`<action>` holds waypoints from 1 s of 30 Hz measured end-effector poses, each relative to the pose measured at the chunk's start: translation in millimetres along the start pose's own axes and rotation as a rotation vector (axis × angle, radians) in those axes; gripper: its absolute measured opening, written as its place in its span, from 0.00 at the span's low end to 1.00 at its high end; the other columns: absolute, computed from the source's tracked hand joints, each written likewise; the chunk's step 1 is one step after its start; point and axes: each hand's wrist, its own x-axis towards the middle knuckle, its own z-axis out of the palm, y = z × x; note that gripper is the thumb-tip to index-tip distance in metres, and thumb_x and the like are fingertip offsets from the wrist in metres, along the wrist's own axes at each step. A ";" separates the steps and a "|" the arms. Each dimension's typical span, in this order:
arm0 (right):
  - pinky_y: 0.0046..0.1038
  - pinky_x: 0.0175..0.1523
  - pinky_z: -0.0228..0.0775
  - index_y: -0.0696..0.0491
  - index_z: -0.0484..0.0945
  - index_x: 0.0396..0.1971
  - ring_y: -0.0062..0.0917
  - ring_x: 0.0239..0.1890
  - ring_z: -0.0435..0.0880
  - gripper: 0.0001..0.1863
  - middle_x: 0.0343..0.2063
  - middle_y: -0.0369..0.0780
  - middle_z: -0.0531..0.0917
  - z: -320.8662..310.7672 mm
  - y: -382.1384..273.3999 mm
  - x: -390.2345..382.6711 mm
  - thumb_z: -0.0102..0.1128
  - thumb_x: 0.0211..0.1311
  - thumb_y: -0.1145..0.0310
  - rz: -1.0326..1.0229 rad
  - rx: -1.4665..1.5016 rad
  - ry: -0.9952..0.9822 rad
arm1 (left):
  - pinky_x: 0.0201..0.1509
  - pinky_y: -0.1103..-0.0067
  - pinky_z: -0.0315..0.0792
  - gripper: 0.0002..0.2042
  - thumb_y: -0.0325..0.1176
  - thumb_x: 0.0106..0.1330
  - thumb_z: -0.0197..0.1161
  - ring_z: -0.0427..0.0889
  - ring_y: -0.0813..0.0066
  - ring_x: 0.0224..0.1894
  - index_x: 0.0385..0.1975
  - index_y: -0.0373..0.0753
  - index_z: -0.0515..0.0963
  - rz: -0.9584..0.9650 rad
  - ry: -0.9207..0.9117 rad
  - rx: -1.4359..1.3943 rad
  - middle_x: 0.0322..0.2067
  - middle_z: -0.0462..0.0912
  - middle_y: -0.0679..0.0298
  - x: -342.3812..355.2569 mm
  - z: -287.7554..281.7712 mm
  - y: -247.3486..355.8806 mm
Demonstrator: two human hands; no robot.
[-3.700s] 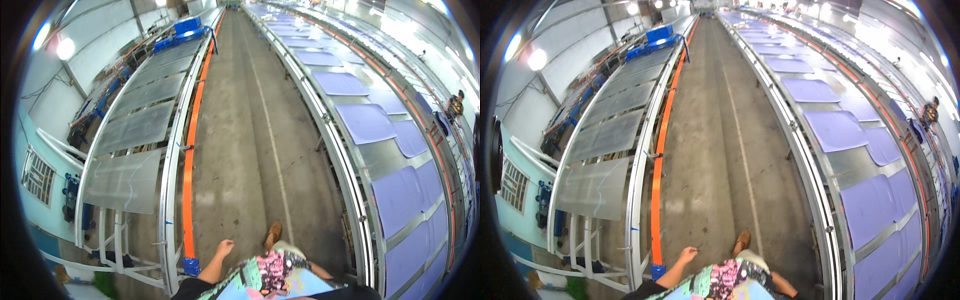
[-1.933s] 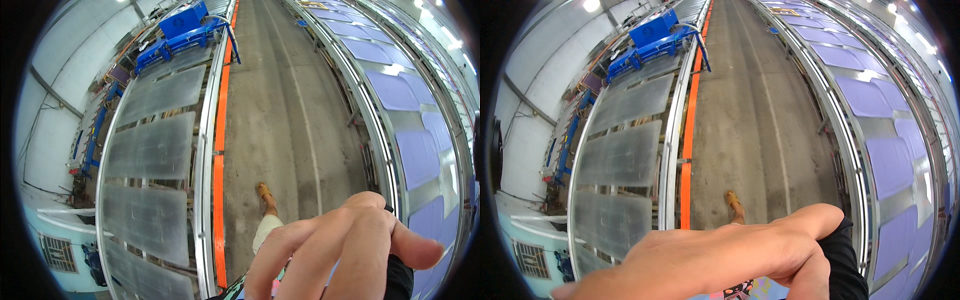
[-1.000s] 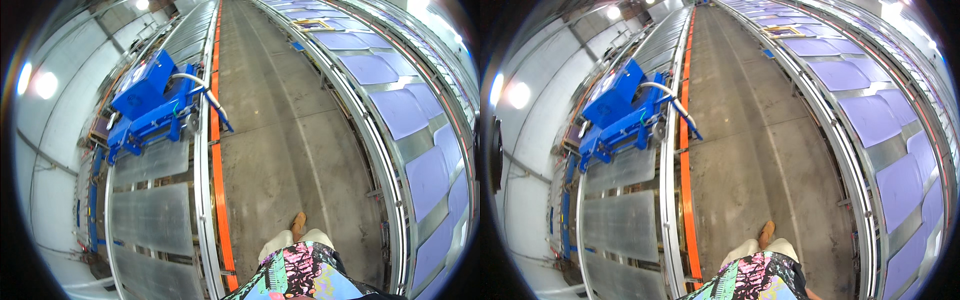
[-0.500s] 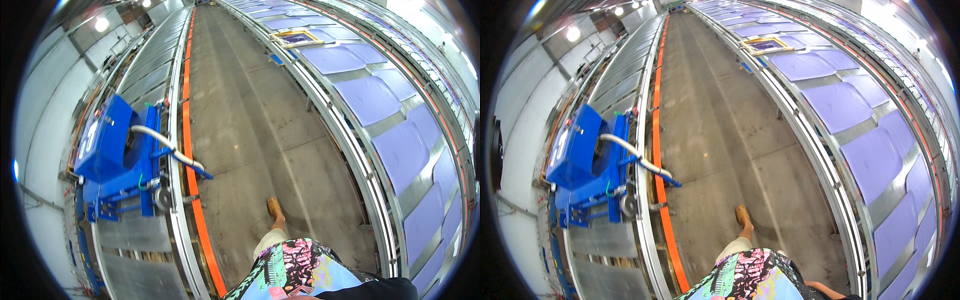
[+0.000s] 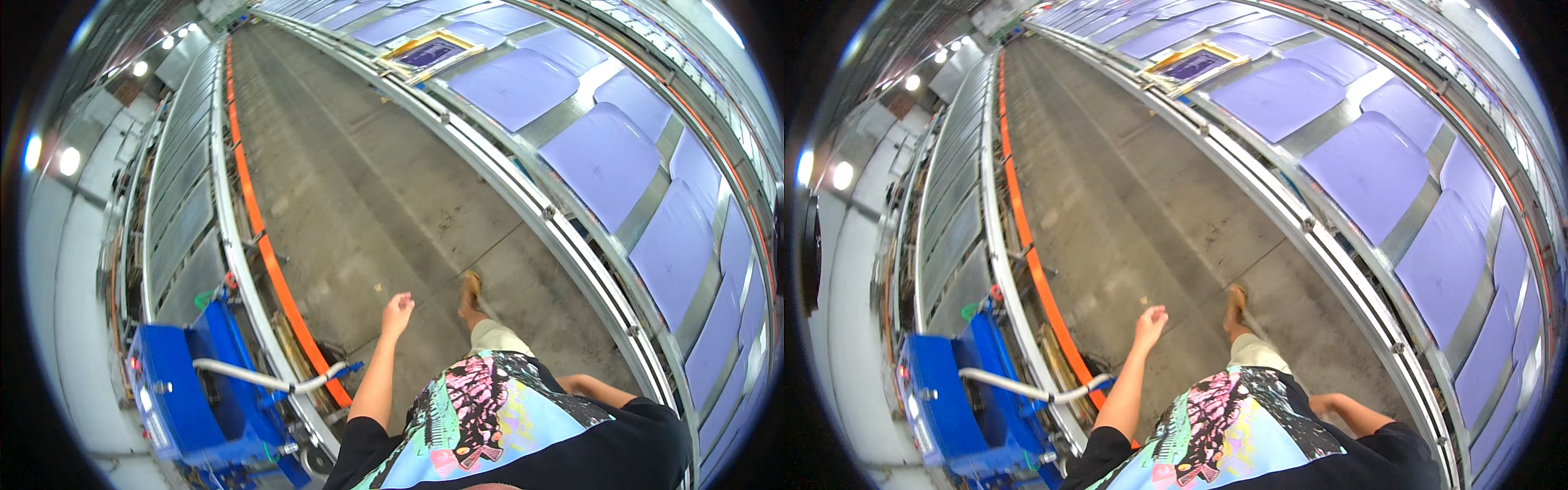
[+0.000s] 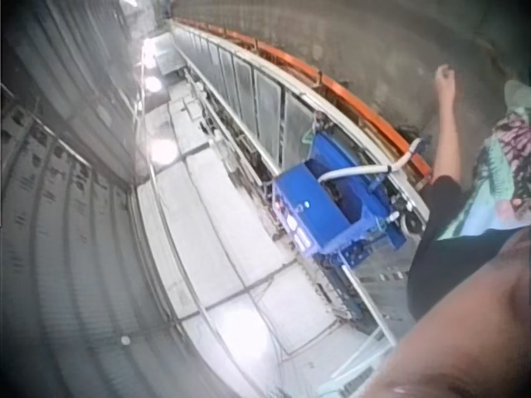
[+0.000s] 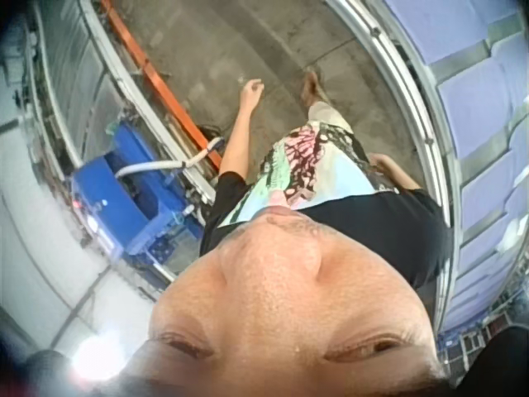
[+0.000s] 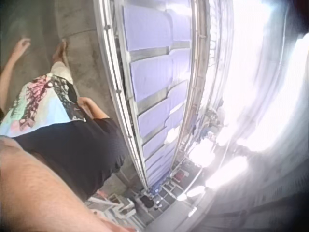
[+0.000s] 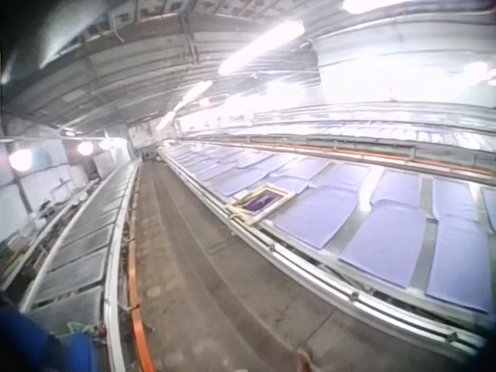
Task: The person walks to a screen printing station and uses a squeegee to apply purple ink onto purple fabric pieces laid out on a conveyor table. They repeatedly pull the squeegee across the screen to transfer the design. Later, they move to a prep area and clean the squeegee using a liquid from a container.
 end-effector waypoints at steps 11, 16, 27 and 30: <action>0.37 0.36 0.79 0.54 0.89 0.32 0.28 0.30 0.86 0.13 0.27 0.40 0.88 -372.2 -365.9 129.5 0.61 0.63 0.61 0.132 -0.786 0.189 | 0.56 0.69 0.78 0.20 0.41 0.69 0.67 0.88 0.60 0.49 0.54 0.35 0.82 -0.096 -0.198 0.084 0.48 0.89 0.52 226.8 -10.4 -10.9; 0.43 0.38 0.79 0.53 0.86 0.29 0.36 0.30 0.88 0.15 0.28 0.47 0.88 -432.1 -607.4 222.0 0.56 0.63 0.59 0.049 -0.939 0.403 | 0.33 0.68 0.76 0.14 0.40 0.70 0.63 0.83 0.66 0.29 0.35 0.33 0.83 -0.831 0.041 -0.240 0.29 0.85 0.58 256.1 -95.6 -97.1; 0.43 0.52 0.79 0.44 0.83 0.55 0.41 0.46 0.88 0.18 0.44 0.45 0.89 -495.2 -872.2 326.9 0.57 0.68 0.61 -0.603 -0.603 0.688 | 0.37 0.73 0.76 0.10 0.33 0.73 0.62 0.83 0.73 0.33 0.46 0.34 0.82 -0.408 -0.197 0.004 0.37 0.87 0.64 586.7 -247.0 -86.3; 0.38 0.47 0.80 0.48 0.83 0.55 0.36 0.38 0.88 0.18 0.36 0.44 0.89 -563.8 -910.8 287.4 0.56 0.66 0.69 -0.872 -0.222 1.090 | 0.34 0.82 0.74 0.09 0.31 0.72 0.64 0.81 0.81 0.33 0.46 0.35 0.83 -0.456 -0.157 -0.378 0.34 0.86 0.67 744.8 -252.5 -23.2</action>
